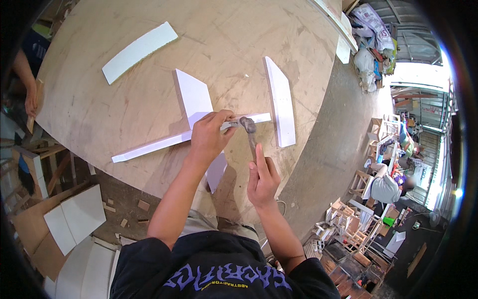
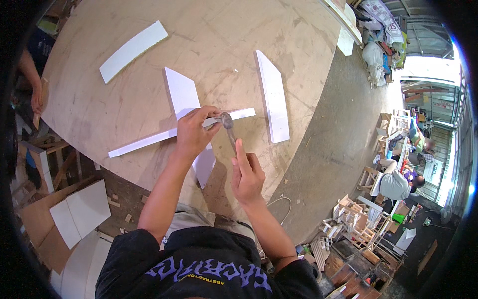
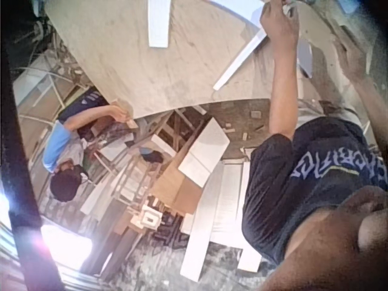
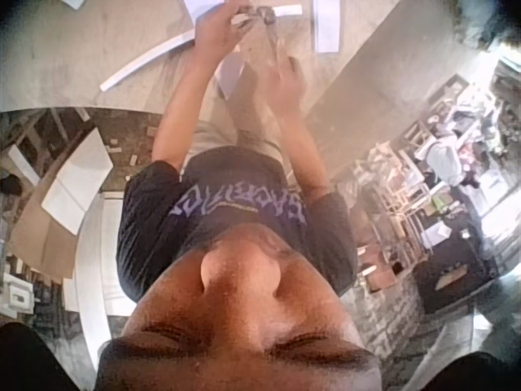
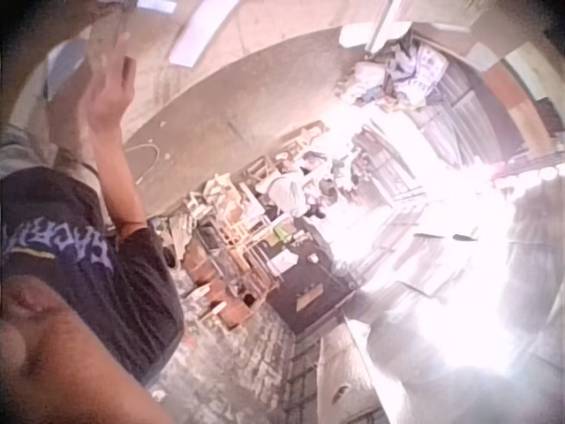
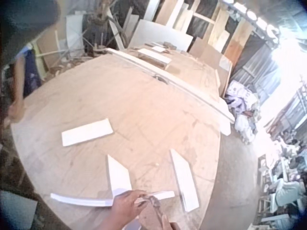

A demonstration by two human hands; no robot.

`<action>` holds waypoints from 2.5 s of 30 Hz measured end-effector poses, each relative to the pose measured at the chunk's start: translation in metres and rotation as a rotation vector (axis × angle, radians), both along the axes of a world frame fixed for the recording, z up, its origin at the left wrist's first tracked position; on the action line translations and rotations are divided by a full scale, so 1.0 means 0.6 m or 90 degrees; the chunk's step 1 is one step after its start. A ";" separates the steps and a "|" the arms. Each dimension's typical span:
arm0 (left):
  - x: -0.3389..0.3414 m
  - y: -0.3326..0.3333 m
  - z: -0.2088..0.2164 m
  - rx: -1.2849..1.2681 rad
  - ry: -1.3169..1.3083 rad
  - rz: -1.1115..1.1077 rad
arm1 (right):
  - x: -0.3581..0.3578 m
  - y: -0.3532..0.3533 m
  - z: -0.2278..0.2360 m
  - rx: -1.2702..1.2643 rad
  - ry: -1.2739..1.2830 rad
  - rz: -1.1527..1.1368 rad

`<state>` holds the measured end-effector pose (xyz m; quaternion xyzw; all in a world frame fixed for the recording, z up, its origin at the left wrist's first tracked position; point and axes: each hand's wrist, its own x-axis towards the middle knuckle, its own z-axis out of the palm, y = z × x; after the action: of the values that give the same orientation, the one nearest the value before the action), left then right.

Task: The person assembles pieces of a model airplane, using a hammer to tap pieces together and reaching into boxes to select small components.

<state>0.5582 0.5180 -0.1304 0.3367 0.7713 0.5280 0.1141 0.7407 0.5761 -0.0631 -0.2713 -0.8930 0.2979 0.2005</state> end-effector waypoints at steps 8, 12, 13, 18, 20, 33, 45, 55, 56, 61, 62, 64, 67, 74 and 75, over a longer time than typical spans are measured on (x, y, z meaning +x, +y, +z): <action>0.001 -0.001 0.003 -0.008 -0.024 0.003 | 0.017 0.002 0.001 0.052 0.048 0.039; 0.003 -0.003 -0.001 -0.020 -0.017 0.000 | -0.001 0.007 -0.013 0.027 -0.061 0.035; 0.003 -0.003 0.000 -0.027 -0.025 0.005 | -0.004 0.005 -0.002 0.030 -0.035 0.032; -0.001 -0.004 0.003 -0.016 -0.040 -0.007 | -0.001 0.005 0.000 0.006 -0.088 0.028; -0.002 -0.003 -0.003 0.007 -0.016 -0.004 | -0.001 0.002 0.009 0.000 -0.076 0.020; -0.006 -0.013 0.005 -0.039 -0.045 -0.054 | -0.004 0.014 -0.002 0.060 -0.079 0.065; -0.017 -0.014 0.015 -0.057 -0.083 -0.079 | 0.004 0.004 0.013 -0.007 -0.048 0.058; -0.019 -0.016 0.013 -0.073 -0.116 -0.084 | -0.011 -0.003 0.010 -0.012 -0.024 0.025; -0.018 -0.014 0.020 -0.093 -0.121 -0.085 | -0.007 -0.008 0.017 -0.006 0.007 0.015; -0.020 -0.018 0.022 -0.096 -0.120 -0.094 | 0.004 -0.003 0.011 -0.056 -0.095 0.009; -0.022 -0.022 0.016 -0.066 -0.091 -0.093 | 0.011 -0.015 0.020 -0.074 -0.103 0.001; -0.030 -0.026 0.011 0.004 -0.034 -0.099 | 0.025 -0.042 0.029 -0.053 0.000 -0.054; -0.033 -0.057 0.033 -0.080 0.083 -0.083 | 0.061 -0.079 0.004 -0.005 0.080 -0.163; -0.070 -0.197 0.011 -0.289 0.242 -0.073 | 0.136 -0.169 -0.065 -0.113 -0.065 -0.347; -0.075 -0.206 0.015 -0.300 0.251 -0.082 | 0.140 -0.177 -0.071 -0.097 -0.080 -0.360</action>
<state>0.5134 0.3943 -0.1216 0.4453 0.8565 0.2511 0.0705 0.8245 0.4698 -0.1057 -0.5417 -0.7675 0.2791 0.1989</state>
